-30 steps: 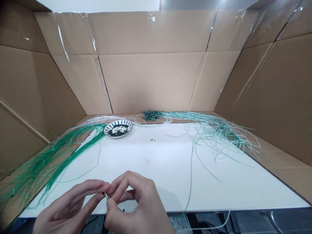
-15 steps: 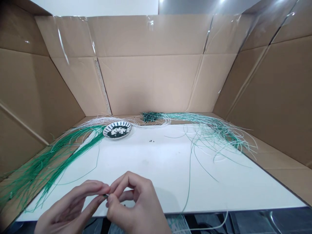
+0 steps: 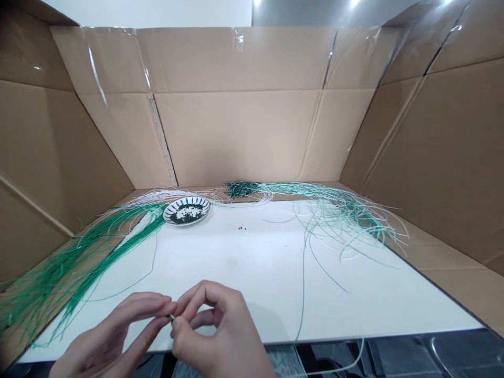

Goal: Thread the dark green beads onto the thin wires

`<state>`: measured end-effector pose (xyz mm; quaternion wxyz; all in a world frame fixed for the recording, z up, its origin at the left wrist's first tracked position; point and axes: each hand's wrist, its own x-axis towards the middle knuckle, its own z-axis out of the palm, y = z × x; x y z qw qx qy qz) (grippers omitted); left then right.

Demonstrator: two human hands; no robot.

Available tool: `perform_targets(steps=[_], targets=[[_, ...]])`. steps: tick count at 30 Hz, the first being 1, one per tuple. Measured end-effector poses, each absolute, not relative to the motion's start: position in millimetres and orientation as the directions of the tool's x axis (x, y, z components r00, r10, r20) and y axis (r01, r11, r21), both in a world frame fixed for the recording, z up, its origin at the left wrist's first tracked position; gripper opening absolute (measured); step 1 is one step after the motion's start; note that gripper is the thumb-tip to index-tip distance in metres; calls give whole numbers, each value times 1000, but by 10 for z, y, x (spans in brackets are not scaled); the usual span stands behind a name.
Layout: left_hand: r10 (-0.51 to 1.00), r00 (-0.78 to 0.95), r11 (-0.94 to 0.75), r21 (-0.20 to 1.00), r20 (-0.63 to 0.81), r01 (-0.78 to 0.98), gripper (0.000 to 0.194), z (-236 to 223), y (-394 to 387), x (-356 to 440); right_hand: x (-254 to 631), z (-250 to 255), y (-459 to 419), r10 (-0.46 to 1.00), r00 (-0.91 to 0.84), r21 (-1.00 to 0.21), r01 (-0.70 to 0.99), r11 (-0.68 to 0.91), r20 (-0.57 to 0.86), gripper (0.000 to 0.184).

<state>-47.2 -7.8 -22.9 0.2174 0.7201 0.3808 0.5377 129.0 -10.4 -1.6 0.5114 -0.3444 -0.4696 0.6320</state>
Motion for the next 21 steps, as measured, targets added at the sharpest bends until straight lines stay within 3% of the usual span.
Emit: perform_targets(steps=[14, 21], targets=[[778, 153, -621, 706, 610, 342, 36, -230, -76, -478, 1257, -12, -99, 978, -204, -936, -349, -41, 33, 19], [731, 194, -672, 641, 654, 370, 43, -236, -70, -425, 1268, -9, -91, 981, -195, -965, -261, -37, 15, 17]])
